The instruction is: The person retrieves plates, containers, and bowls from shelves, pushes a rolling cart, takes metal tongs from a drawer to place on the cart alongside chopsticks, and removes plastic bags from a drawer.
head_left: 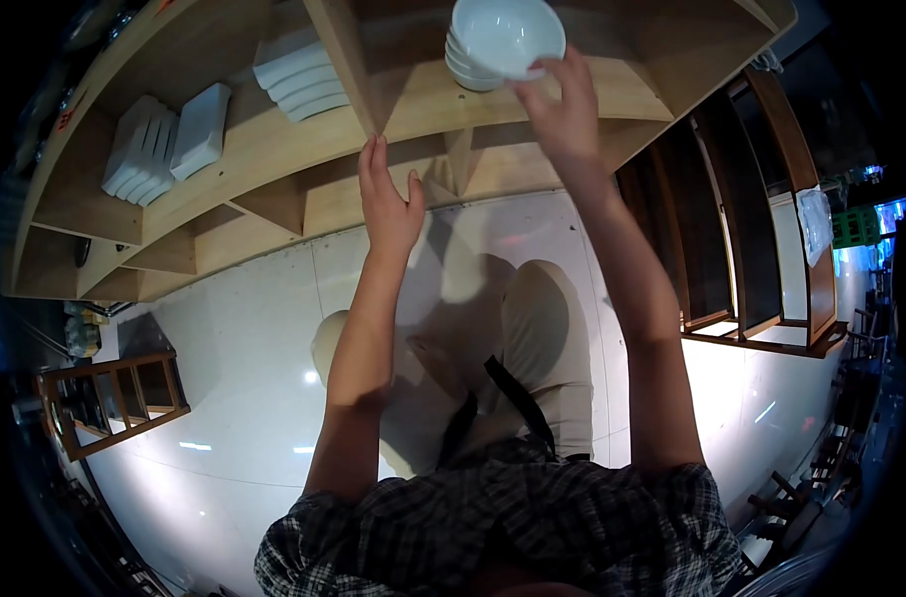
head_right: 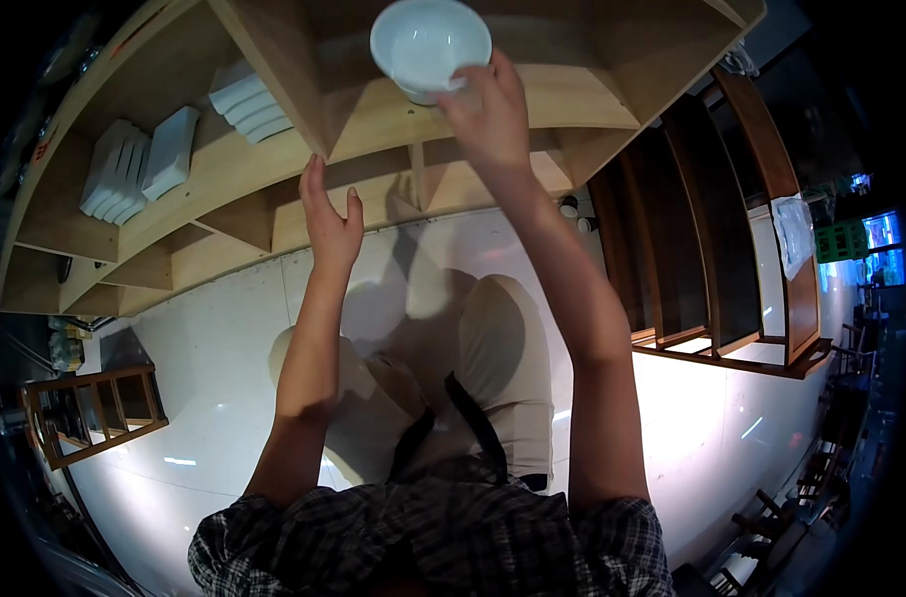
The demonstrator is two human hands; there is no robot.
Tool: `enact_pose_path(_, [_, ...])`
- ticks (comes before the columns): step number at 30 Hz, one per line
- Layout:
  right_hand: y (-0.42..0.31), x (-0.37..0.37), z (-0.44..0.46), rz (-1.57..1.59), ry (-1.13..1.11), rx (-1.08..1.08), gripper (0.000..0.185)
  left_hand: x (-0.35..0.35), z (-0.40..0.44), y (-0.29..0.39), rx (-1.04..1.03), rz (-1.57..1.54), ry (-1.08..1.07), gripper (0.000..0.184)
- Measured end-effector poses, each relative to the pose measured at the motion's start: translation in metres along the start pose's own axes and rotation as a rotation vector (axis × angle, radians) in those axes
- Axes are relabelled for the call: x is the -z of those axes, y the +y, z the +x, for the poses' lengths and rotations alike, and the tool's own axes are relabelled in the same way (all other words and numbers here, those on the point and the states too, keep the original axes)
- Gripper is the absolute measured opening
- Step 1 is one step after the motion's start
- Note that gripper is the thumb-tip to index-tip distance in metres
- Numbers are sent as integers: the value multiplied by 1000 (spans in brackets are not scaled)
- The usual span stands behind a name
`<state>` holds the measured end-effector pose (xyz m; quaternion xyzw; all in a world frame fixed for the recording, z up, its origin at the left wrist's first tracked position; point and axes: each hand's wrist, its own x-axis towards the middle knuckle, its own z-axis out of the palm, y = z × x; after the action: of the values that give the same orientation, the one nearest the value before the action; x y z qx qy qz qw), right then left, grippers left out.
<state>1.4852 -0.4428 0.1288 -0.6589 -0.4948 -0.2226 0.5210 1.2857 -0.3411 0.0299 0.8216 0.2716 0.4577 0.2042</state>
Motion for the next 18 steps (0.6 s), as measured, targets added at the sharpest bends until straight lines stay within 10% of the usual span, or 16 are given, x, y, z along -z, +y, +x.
enact_pose_path(6, [-27,7,-65,105,-357,-149,29,7,-1,8,-166,-172,9,65])
enact_pose_path(13, [-7,-2,-54,308,-816,-406,45,2,-1,1,-249,-102,-198,29])
enact_pose_path(18, [31,-23,12,-8,-225,-136,51,-1,-4,-4,-203,-37,-204,24])
